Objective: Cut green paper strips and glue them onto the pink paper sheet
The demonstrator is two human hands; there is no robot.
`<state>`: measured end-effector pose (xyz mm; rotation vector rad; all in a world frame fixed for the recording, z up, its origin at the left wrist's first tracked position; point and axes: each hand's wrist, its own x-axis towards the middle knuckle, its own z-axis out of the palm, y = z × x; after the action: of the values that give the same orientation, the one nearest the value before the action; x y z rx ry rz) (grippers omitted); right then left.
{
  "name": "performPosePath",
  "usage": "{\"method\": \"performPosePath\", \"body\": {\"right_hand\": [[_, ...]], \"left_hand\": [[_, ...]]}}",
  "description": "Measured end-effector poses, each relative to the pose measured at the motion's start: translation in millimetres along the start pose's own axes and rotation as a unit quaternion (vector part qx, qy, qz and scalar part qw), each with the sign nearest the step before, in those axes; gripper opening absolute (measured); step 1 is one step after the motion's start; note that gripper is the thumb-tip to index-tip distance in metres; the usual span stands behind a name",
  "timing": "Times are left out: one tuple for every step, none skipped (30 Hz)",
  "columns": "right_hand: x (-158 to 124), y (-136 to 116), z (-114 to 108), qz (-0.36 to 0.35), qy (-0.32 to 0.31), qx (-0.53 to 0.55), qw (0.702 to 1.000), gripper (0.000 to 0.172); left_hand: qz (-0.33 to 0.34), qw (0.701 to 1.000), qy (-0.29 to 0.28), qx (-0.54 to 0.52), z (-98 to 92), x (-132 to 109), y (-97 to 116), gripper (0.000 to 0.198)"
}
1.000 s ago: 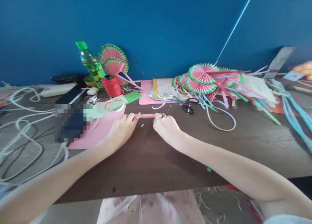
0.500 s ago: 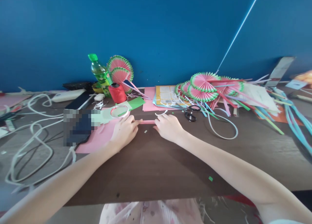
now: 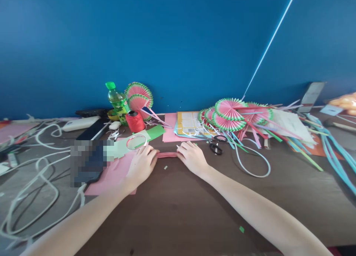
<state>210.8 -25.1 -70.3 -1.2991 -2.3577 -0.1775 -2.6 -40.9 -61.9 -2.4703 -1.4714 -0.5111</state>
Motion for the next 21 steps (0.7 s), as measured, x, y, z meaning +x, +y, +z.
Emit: {"method": "performPosePath", "body": {"right_hand": [[1,1,1,0.007,0.003,0.013,1.0,0.02],[2,2,1,0.014,0.006,0.026,1.0,0.019],[2,3,1,0.02,0.007,0.039,0.999,0.018],[3,4,2,0.025,0.006,0.051,0.998,0.016],[4,4,2,0.03,0.004,0.062,0.998,0.014],[5,5,1,0.036,0.002,0.073,0.997,0.013],[5,5,1,0.042,0.0,0.084,0.996,0.013],[6,5,0,0.044,-0.002,0.096,0.994,0.013],[6,5,0,0.042,-0.005,0.107,0.993,0.013],[6,4,-1,0.036,-0.008,0.117,0.992,0.013],[6,4,-2,0.028,-0.012,0.125,0.992,0.016],[6,4,-2,0.022,-0.015,0.13,0.991,0.021],[6,3,-2,0.017,-0.015,0.132,0.991,0.027],[6,4,-1,0.013,-0.015,0.133,0.991,0.033],[5,4,0,0.009,-0.014,0.134,0.991,0.036],[5,4,1,0.003,-0.012,0.134,0.991,0.035],[5,5,3,-0.005,-0.007,0.135,0.991,0.032],[5,6,5,-0.012,-0.001,0.136,0.991,0.028],[5,7,7,-0.017,0.005,0.137,0.99,0.024],[5,8,9,-0.019,0.011,0.139,0.99,0.021],[5,8,11,-0.019,0.017,0.141,0.99,0.02]], "left_hand": [[-0.004,1.0,-0.001,-0.008,0.2,0,0,0.024],[-0.008,1.0,-0.005,-0.016,0.4,1,-1,0.024],[-0.011,1.0,-0.008,-0.023,0.6,1,-1,0.024],[-0.013,0.999,-0.012,-0.03,0.8,2,-1,0.024],[-0.014,0.999,-0.015,-0.036,1.0,2,-1,0.023],[-0.014,0.999,-0.017,-0.043,1.2,2,-2,0.022],[-0.015,0.999,-0.02,-0.048,1.5,3,-3,0.02],[-0.015,0.998,-0.024,-0.054,1.7,3,-3,0.018],[-0.018,0.998,-0.026,-0.057,1.8,3,-4,0.017],[-0.023,0.998,-0.027,-0.06,1.8,4,-5,0.016],[-0.028,0.997,-0.028,-0.062,1.8,5,-5,0.016],[-0.033,0.997,-0.028,-0.064,1.8,5,-6,0.016],[-0.037,0.997,-0.027,-0.066,1.8,6,-6,0.016],[-0.039,0.997,-0.027,-0.068,1.8,7,-6,0.016],[-0.041,0.996,-0.026,-0.07,2.0,7,-7,0.016],[-0.043,0.996,-0.026,-0.073,2.4,8,-7,0.016],[-0.044,0.996,-0.025,-0.077,2.9,8,-7,0.016],[-0.045,0.995,-0.024,-0.083,3.6,8,-7,0.016],[-0.047,0.994,-0.022,-0.092,4.3,8,-8,0.016],[-0.05,0.993,-0.018,-0.105,5.0,7,-8,0.015],[-0.056,0.991,-0.012,-0.124,5.6,7,-8,0.015]]}}
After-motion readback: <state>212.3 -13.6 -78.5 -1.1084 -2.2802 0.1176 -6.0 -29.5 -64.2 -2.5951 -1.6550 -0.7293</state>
